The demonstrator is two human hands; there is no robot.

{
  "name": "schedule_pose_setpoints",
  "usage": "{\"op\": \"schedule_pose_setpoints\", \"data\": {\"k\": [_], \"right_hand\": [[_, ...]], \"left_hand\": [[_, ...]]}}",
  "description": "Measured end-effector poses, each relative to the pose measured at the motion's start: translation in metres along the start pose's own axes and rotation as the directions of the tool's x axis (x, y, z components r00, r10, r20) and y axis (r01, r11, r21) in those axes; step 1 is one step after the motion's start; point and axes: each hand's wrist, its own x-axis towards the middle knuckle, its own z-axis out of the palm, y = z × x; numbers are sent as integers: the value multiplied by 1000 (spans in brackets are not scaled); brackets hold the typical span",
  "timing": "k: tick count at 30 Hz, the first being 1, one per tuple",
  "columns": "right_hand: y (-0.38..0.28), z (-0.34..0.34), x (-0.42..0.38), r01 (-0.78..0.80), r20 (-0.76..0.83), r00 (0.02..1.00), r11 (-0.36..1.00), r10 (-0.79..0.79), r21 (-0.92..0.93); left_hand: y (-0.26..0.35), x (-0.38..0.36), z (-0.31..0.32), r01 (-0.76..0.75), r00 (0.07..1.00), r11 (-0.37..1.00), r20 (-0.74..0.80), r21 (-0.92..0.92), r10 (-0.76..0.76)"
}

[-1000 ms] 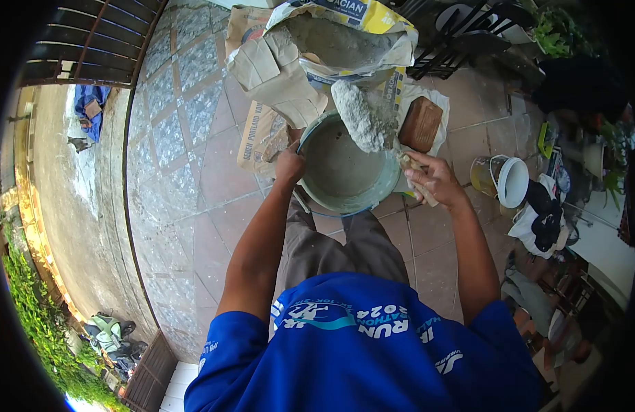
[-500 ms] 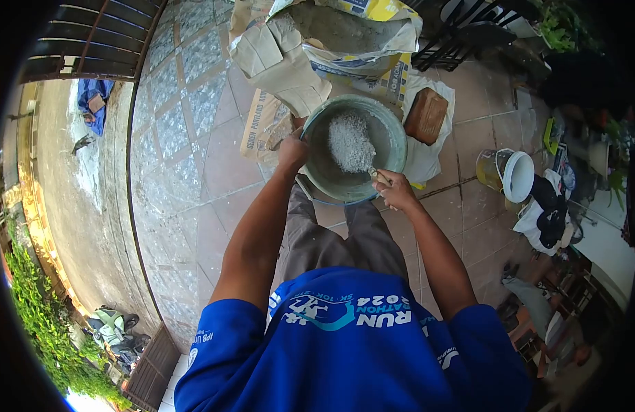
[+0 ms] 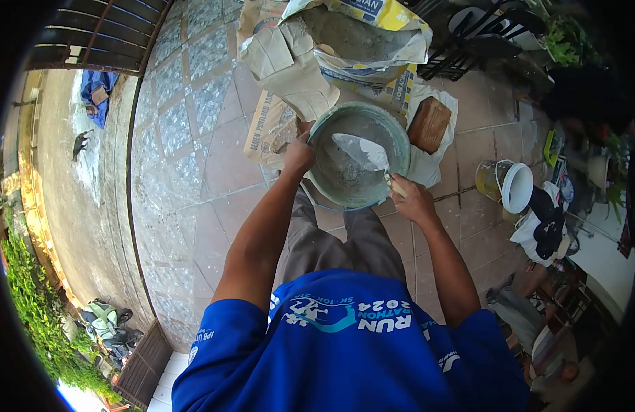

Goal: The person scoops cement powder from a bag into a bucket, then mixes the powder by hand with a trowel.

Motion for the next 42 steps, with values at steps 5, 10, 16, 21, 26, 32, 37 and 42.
{"op": "schedule_pose_setpoints", "data": {"k": [5, 10, 16, 21, 26, 32, 37, 42], "right_hand": [[-63, -121, -3, 160, -185, 964, 973, -190, -166], [-152, -223, 93, 61, -236, 913, 685, -332, -726], [-153, -179, 275, 210, 116, 968, 457, -224, -864], [-117, -170, 310, 133, 64, 991, 759, -120, -637], [-139, -168, 295, -4, 172, 982, 926, 75, -378], [-124, -185, 292, -92, 274, 958, 996, 87, 8], [-115, -169, 301, -148, 300, 950, 971, 86, 190], [-75, -172, 286, -163, 319, 946, 925, 48, 343]], "left_hand": [[19, -3, -10, 73, 996, 997, 49, 33, -75], [6, 5, -2, 64, 996, 998, 61, 0, -64], [12, -1, -6, 82, 996, 996, 31, -34, -81], [-1, 7, 5, 78, 995, 996, 62, -33, -76], [8, -2, -1, 88, 995, 992, 49, -89, -84], [-4, 0, 10, 70, 997, 991, 48, -117, -64], [7, 5, -1, 88, 993, 995, 80, -56, -83], [6, 2, -3, 104, 992, 991, 76, -80, -98]]}}
